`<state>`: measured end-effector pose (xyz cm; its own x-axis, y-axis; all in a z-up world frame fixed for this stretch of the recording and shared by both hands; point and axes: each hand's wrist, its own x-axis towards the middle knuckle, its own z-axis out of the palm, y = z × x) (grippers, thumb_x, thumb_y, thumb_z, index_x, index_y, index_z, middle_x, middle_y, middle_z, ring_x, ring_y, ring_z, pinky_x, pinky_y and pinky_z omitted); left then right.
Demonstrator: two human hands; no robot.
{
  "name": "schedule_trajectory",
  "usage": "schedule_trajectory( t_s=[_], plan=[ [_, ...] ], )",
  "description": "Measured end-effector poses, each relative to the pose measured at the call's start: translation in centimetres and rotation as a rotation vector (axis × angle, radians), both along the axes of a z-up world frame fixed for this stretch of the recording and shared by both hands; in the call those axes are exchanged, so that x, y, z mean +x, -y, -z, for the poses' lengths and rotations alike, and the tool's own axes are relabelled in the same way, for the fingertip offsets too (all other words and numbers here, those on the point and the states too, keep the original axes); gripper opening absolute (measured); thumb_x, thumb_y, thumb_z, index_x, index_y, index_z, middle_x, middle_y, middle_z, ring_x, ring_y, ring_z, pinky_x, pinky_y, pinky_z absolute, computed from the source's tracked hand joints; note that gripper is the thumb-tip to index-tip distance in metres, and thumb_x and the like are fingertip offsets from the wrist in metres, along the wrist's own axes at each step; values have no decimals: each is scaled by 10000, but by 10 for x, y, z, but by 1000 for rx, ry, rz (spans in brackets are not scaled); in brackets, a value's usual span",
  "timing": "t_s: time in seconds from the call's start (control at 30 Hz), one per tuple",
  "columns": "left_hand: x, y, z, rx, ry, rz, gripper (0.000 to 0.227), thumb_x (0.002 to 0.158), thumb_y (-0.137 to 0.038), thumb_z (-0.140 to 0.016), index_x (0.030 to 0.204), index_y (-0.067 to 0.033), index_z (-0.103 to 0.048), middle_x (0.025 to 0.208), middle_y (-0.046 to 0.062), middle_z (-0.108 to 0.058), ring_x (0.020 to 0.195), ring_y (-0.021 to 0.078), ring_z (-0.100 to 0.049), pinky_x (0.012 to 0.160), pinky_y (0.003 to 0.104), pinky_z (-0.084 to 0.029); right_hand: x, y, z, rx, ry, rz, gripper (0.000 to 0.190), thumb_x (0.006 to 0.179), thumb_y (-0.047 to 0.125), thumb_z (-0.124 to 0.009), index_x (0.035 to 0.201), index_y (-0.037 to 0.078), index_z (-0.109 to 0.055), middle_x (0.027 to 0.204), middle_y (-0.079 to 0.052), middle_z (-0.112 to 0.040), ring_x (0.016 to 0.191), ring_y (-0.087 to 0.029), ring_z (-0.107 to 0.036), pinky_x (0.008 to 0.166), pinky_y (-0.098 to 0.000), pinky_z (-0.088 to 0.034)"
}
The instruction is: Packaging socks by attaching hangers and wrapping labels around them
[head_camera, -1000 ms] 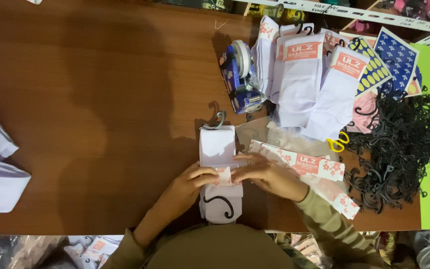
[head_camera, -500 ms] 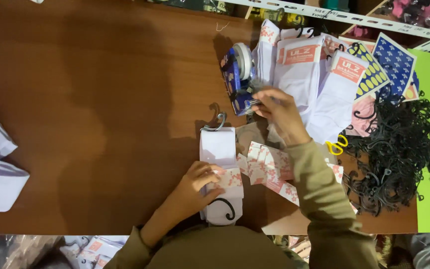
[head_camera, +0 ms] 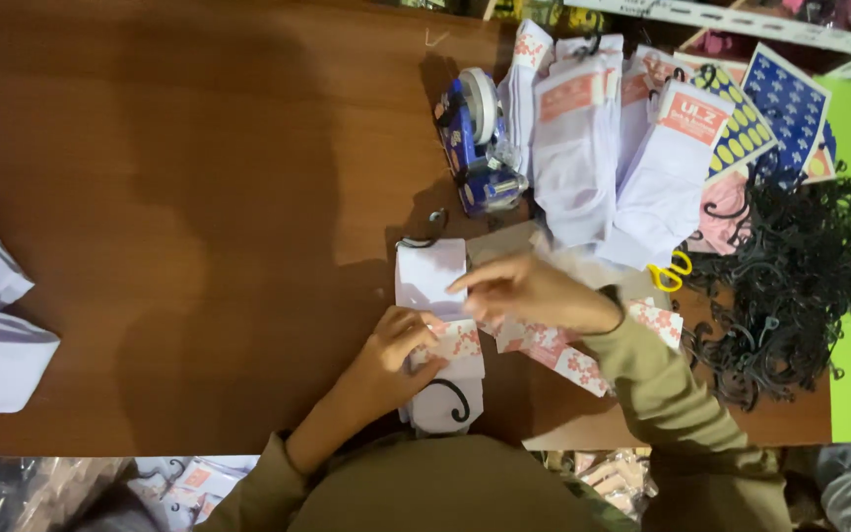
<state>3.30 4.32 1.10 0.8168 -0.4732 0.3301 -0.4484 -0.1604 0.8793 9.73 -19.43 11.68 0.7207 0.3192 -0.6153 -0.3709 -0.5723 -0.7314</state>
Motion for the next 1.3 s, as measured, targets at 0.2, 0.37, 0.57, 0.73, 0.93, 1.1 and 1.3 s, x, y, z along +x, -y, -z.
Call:
schedule_trajectory(
  t_s=[0.2, 0.37, 0.57, 0.73, 0.93, 1.1, 1.3],
  plan=[
    [1, -2, -6, 26, 24, 20, 195, 831, -155, -788, 878, -110, -604, 1033, 92, -712, 932, 341, -656, 801, 428, -547, -31, 10, 46, -111, -27, -164, 473, 851, 416, -815, 1102, 149, -517, 747, -128, -741, 670, -307, -738, 654, -428, -520],
    [7, -9, -10, -69, -194, 25, 226, 847, -276, -811, 924, -115, -671, 1029, 94, -749, 987, 332, -691, 862, 412, -547, -52, 17, 43, 34, 386, -139, 564, 793, 156, -843, 1284, 58, -584, 1229, -240, -652, 1180, -455, -622, 1006, -585, -505],
    [18, -21, -2, -349, -700, -12, 415, 1080, -299, -380, 1294, -17, -595, 1393, 194, -578, 1288, 292, -509, 1144, 515, -387, -80, 23, 32, 271, 481, 87, 189, 923, 186, -740, 1062, 57, -735, 976, -119, -715, 827, -248, -698, 741, -396, -567],
    [17, -10, -41, -102, -411, -36, 305, 1035, -186, -493, 1295, -58, -588, 1447, 138, -569, 1383, 290, -494, 1167, 482, -347, -67, 106, -51, 171, 727, 560, 202, 1035, 312, -667, 1145, 143, -659, 894, 21, -614, 724, -80, -560, 660, -223, -466],
    [0, 24, -1, 68, 147, 185, 327, 985, -135, -672, 1279, -5, -610, 1365, 176, -604, 1253, 337, -601, 1112, 475, -466, -93, 201, 20, -440, 999, 370, 448, 963, 82, -772, 1324, 13, -516, 1296, -160, -545, 1036, -235, -607, 862, -318, -495],
    [-30, 41, 26, 260, 420, 237, 486, 991, -326, -669, 1398, -66, -610, 1368, 145, -640, 1279, 358, -607, 1026, 612, -476, -117, 171, 96, -525, 642, 106, 470, 762, 80, -801, 1219, 100, -693, 1132, -171, -704, 1037, -381, -691, 926, -478, -549],
    [-43, 38, 59, 408, 561, 227, 598, 990, -495, -607, 1409, -68, -583, 1382, 135, -631, 1335, 281, -573, 1138, 597, -353, -135, 163, 120, -577, 836, 233, 294, 814, 194, -813, 1105, 212, -773, 1019, -57, -709, 983, -303, -702, 848, -405, -574]
  ],
)
